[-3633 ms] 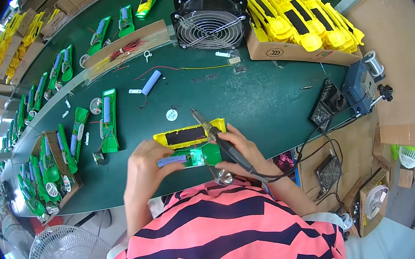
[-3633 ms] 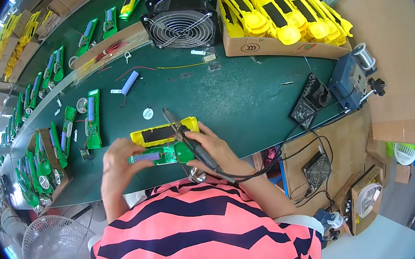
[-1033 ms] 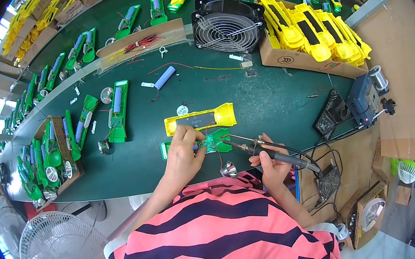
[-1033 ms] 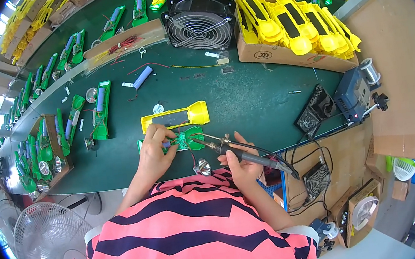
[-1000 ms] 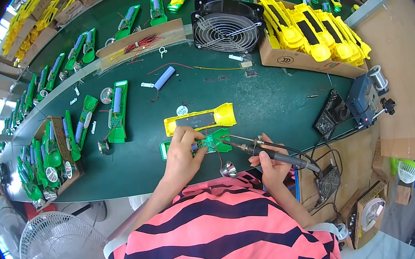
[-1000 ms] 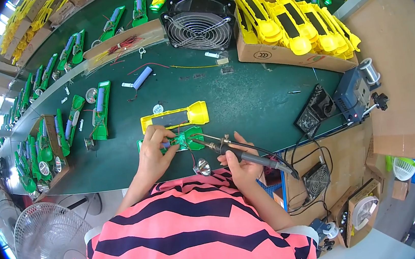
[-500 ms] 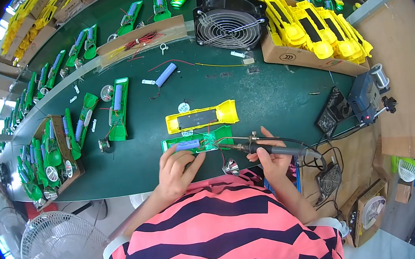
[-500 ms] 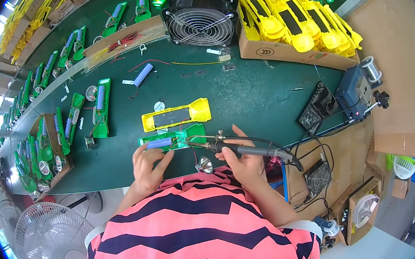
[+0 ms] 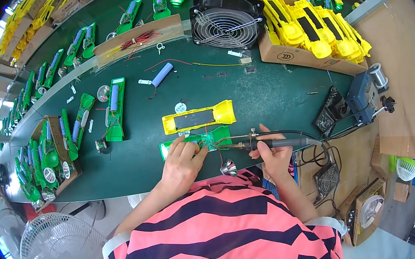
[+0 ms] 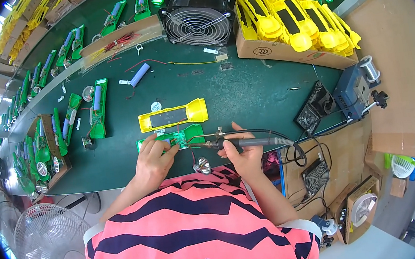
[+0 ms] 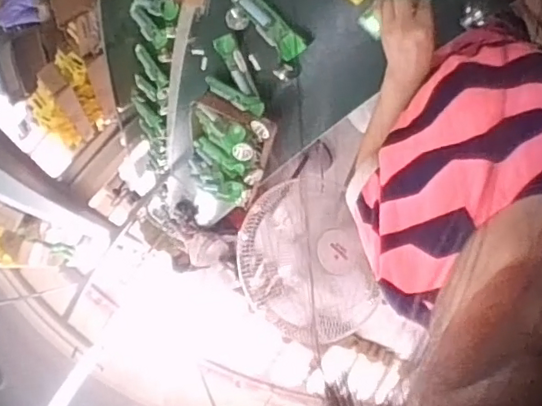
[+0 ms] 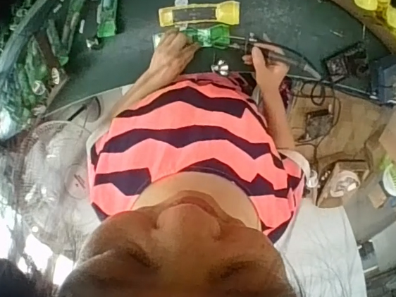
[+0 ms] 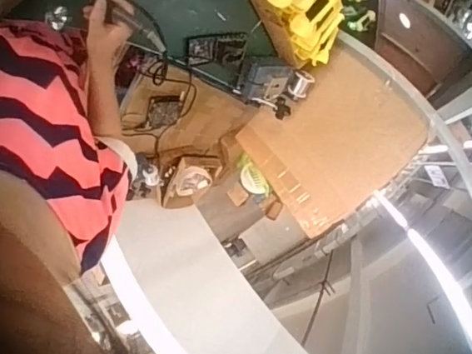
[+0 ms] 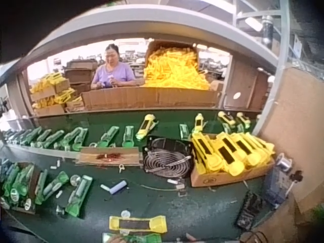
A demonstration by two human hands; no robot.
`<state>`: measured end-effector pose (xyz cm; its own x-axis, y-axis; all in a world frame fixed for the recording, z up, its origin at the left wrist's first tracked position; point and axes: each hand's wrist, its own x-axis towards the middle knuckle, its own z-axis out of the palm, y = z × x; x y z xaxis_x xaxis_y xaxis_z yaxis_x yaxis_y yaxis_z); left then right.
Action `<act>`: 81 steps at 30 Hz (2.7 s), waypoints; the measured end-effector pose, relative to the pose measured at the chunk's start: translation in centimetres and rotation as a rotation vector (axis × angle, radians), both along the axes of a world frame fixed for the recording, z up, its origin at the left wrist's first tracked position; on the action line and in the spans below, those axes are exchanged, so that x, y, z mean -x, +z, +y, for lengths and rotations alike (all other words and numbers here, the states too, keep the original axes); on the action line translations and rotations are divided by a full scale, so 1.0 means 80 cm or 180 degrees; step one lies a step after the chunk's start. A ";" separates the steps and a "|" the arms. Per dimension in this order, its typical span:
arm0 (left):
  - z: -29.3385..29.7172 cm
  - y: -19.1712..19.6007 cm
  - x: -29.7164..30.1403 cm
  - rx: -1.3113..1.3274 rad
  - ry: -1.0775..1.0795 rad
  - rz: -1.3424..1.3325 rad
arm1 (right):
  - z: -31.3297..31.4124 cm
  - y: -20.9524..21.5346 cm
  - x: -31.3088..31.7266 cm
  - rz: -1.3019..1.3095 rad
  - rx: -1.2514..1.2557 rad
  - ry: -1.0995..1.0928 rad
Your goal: Soldering electronic components onto circuit boards for flashlights on an assembly line.
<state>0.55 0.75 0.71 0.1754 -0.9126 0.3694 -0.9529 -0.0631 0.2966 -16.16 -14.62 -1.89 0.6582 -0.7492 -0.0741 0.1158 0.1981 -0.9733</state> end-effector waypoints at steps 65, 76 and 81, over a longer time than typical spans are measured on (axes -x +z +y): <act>-0.002 -0.002 0.004 -0.0149 0.0298 0.0368 | 0.002 -0.006 -0.002 -0.0159 -0.0050 -0.0010; -0.003 0.000 0.004 -0.0149 0.0281 0.0374 | 0.010 -0.007 -0.008 -0.0061 0.0124 -0.0079; -0.002 -0.002 0.004 -0.0155 0.0293 0.0357 | 0.006 -0.010 -0.009 -0.0180 -0.0013 0.0074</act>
<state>0.25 0.56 0.57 0.2968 -0.9071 0.2985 -0.9035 -0.1655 0.3953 -15.43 -14.16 -2.72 0.6786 -0.7335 -0.0394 0.1659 0.2054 -0.9645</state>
